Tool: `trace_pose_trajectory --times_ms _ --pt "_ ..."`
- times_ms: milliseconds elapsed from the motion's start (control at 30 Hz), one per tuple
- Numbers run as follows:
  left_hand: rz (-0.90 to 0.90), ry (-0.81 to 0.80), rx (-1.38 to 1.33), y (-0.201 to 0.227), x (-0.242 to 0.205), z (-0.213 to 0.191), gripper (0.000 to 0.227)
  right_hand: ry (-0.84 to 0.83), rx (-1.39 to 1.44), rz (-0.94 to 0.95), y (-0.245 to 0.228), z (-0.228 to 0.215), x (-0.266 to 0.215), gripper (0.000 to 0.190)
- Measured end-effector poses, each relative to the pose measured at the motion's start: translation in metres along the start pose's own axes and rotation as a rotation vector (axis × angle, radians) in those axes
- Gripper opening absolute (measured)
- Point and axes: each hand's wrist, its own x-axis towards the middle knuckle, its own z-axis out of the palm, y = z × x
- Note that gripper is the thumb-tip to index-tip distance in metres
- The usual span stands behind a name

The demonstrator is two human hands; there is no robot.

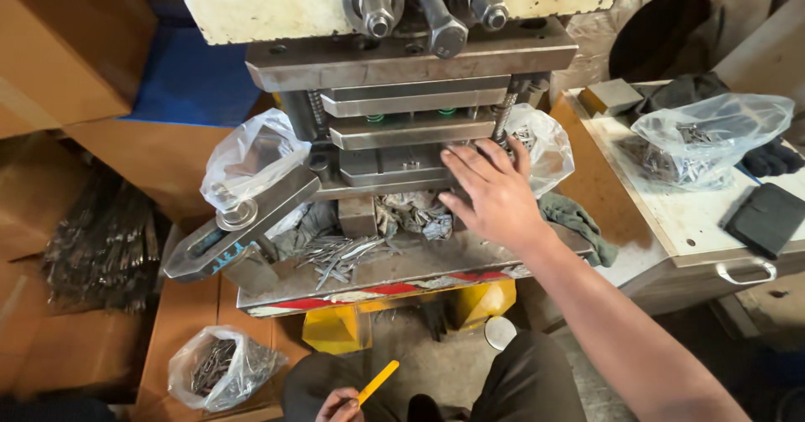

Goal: The person repeatedly places small metal pieces into a press machine and uses a yellow tool to assist with positioning. They then operate the press to process the pieces and remove the finished items.

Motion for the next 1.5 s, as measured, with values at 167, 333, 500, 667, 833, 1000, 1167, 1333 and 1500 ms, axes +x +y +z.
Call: trace_pose_trajectory --times_ms 167,333,500,667,833,1000,1167,1333,1500 --pt "0.016 0.150 0.082 0.000 -0.006 -0.002 0.027 -0.035 -0.152 0.037 -0.012 0.005 0.015 0.058" --pt "-0.093 0.112 0.012 0.002 -0.008 0.000 0.028 -0.045 -0.214 0.027 -0.014 0.005 0.016 0.046" --pt "-0.130 0.159 -0.002 0.002 -0.013 -0.002 0.027 0.031 -0.188 -0.097 -0.004 0.004 0.012 0.027" --pt "-0.156 0.161 -0.043 -0.003 -0.018 -0.009 0.026 0.030 -0.112 -0.090 -0.001 0.000 0.016 0.015" --pt "-0.174 0.185 -0.014 -0.002 -0.016 -0.013 0.025 0.098 -0.136 -0.067 -0.015 -0.006 0.023 0.028" --pt "-0.174 0.146 -0.116 -0.004 -0.017 -0.010 0.024 0.073 -0.207 -0.085 -0.016 -0.002 0.021 0.031" --pt "-0.261 0.379 -0.113 -0.005 -0.023 -0.008 0.021 0.119 -0.059 -0.034 -0.003 0.005 0.006 0.021" --pt "-0.310 0.473 -0.098 -0.005 -0.023 -0.007 0.019 0.144 0.021 0.053 0.014 0.013 -0.004 0.010" --pt "-0.342 0.497 -0.070 -0.006 -0.023 -0.008 0.018 0.190 0.083 0.124 0.014 0.023 -0.001 0.009"
